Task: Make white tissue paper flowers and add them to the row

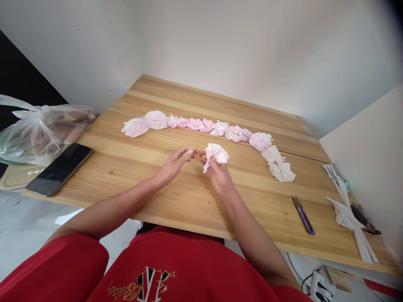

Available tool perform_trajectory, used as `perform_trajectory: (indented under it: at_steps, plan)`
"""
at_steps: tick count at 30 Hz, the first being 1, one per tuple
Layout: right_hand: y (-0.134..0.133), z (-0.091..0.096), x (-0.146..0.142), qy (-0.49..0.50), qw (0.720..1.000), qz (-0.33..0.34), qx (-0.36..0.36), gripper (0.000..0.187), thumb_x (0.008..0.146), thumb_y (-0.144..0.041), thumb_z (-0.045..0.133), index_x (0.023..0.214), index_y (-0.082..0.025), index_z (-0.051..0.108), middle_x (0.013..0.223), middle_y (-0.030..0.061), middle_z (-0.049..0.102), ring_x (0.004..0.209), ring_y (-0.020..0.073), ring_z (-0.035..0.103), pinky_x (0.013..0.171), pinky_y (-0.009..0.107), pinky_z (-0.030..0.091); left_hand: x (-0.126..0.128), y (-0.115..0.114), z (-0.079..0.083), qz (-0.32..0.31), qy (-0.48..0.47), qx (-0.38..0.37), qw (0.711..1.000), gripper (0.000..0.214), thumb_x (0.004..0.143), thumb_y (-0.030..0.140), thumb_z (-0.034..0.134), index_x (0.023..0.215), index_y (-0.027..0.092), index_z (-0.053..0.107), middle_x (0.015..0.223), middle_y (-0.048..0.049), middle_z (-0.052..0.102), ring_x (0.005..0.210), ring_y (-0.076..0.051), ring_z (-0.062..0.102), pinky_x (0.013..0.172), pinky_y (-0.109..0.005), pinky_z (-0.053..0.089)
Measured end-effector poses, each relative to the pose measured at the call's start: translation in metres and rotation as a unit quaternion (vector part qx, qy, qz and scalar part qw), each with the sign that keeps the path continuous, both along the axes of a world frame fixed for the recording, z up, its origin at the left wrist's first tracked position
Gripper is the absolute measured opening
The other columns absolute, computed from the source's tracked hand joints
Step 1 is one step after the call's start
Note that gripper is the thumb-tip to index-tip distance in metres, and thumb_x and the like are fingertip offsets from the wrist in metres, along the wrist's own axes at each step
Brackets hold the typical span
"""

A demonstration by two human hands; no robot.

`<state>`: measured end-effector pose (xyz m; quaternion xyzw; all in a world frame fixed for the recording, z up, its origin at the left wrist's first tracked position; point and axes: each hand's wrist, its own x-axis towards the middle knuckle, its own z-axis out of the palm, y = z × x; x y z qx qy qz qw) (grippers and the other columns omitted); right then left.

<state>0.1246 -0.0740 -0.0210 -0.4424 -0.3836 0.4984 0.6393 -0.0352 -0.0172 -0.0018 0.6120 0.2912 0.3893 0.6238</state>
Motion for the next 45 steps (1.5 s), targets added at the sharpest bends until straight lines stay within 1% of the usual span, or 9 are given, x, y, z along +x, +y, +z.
perform_trajectory:
  at_steps: [4,8,11,18,25,31,37,41,45]
  plan:
    - [-0.003,0.001,-0.004,0.024,0.999,0.032,-0.007,0.029,0.077,-0.048,0.070,0.088,-0.022,0.072,0.108,0.0040,0.070,0.096,0.0187,0.063,0.085,0.034,0.049,0.002,-0.004,-0.004,-0.120,0.016,-0.082,0.989,0.046,0.082,0.056,0.059,0.082,0.011,0.069,0.079,-0.0064,0.067,0.076,-0.015,0.059,0.076,-0.028,0.046]
    - [-0.007,-0.003,-0.006,0.033,0.995,0.080,-0.054,0.037,0.078,-0.052,0.068,0.097,-0.020,0.070,0.062,-0.0008,0.063,0.053,0.0118,0.053,0.052,0.027,0.047,0.005,-0.007,-0.008,-0.230,-0.014,-0.168,0.959,0.043,0.076,0.052,0.069,0.084,0.010,0.071,0.086,-0.0086,0.069,0.078,-0.015,0.062,0.079,-0.029,0.046]
    - [-0.008,-0.002,-0.007,0.027,0.994,0.094,-0.057,0.039,0.077,-0.053,0.068,0.095,-0.018,0.070,0.048,-0.0040,0.052,0.049,0.0122,0.051,0.050,0.026,0.047,0.006,-0.006,-0.010,-0.251,-0.056,-0.233,0.938,0.039,0.076,0.048,0.071,0.080,0.010,0.070,0.081,-0.0077,0.068,0.072,-0.014,0.061,0.077,-0.029,0.047]
    - [-0.011,0.006,-0.010,0.046,0.985,0.161,-0.051,0.045,0.072,-0.058,0.070,0.096,-0.019,0.066,0.078,0.0020,0.069,0.049,0.0103,0.054,0.046,0.026,0.049,0.004,-0.006,-0.013,-0.278,-0.117,-0.331,0.894,0.031,0.070,0.038,0.079,0.074,0.011,0.065,0.066,-0.0016,0.062,0.062,-0.010,0.057,0.065,-0.024,0.045]
    - [-0.014,0.009,-0.010,0.045,0.975,0.203,-0.081,0.058,0.069,-0.063,0.070,0.104,-0.018,0.064,0.063,0.0005,0.065,0.052,0.0139,0.059,0.045,0.025,0.047,0.006,-0.008,-0.023,-0.281,-0.125,-0.365,0.879,0.034,0.062,0.035,0.085,0.070,0.012,0.061,0.057,0.0021,0.059,0.055,-0.008,0.055,0.068,-0.026,0.048]
    - [-0.016,0.008,-0.007,0.061,0.964,0.242,-0.097,0.058,0.070,-0.061,0.070,0.109,-0.018,0.063,0.060,-0.0018,0.060,0.051,0.0136,0.059,0.040,0.023,0.048,0.007,-0.013,-0.029,-0.312,-0.154,-0.377,0.858,0.034,0.067,0.037,0.082,0.080,0.013,0.062,0.069,-0.0005,0.063,0.060,-0.010,0.058,0.069,-0.030,0.048]
    - [-0.020,0.004,-0.003,0.046,0.961,0.258,-0.092,0.044,0.071,-0.058,0.071,0.091,-0.019,0.067,0.101,0.0084,0.067,0.052,0.0103,0.059,0.037,0.023,0.050,0.009,-0.020,-0.025,-0.377,-0.163,-0.387,0.826,0.038,0.065,0.041,0.082,0.072,0.014,0.058,0.063,0.0024,0.057,0.058,-0.011,0.056,0.073,-0.034,0.047]
    - [-0.019,0.000,-0.001,0.036,0.958,0.271,-0.080,0.044,0.073,-0.058,0.069,0.095,-0.019,0.069,0.112,0.0108,0.065,0.049,0.0079,0.058,0.034,0.020,0.046,0.013,-0.024,-0.027,-0.362,-0.175,-0.384,0.831,0.040,0.062,0.040,0.084,0.067,0.014,0.055,0.060,0.0027,0.056,0.059,-0.011,0.057,0.073,-0.032,0.046]
    - [-0.018,-0.004,0.002,0.031,0.955,0.281,-0.089,0.047,0.073,-0.059,0.069,0.095,-0.018,0.069,0.103,0.0102,0.069,0.044,0.0078,0.057,0.033,0.019,0.045,0.015,-0.025,-0.028,-0.354,-0.178,-0.360,0.845,0.039,0.062,0.042,0.084,0.067,0.014,0.058,0.060,0.0002,0.059,0.060,-0.013,0.057,0.072,-0.032,0.046]
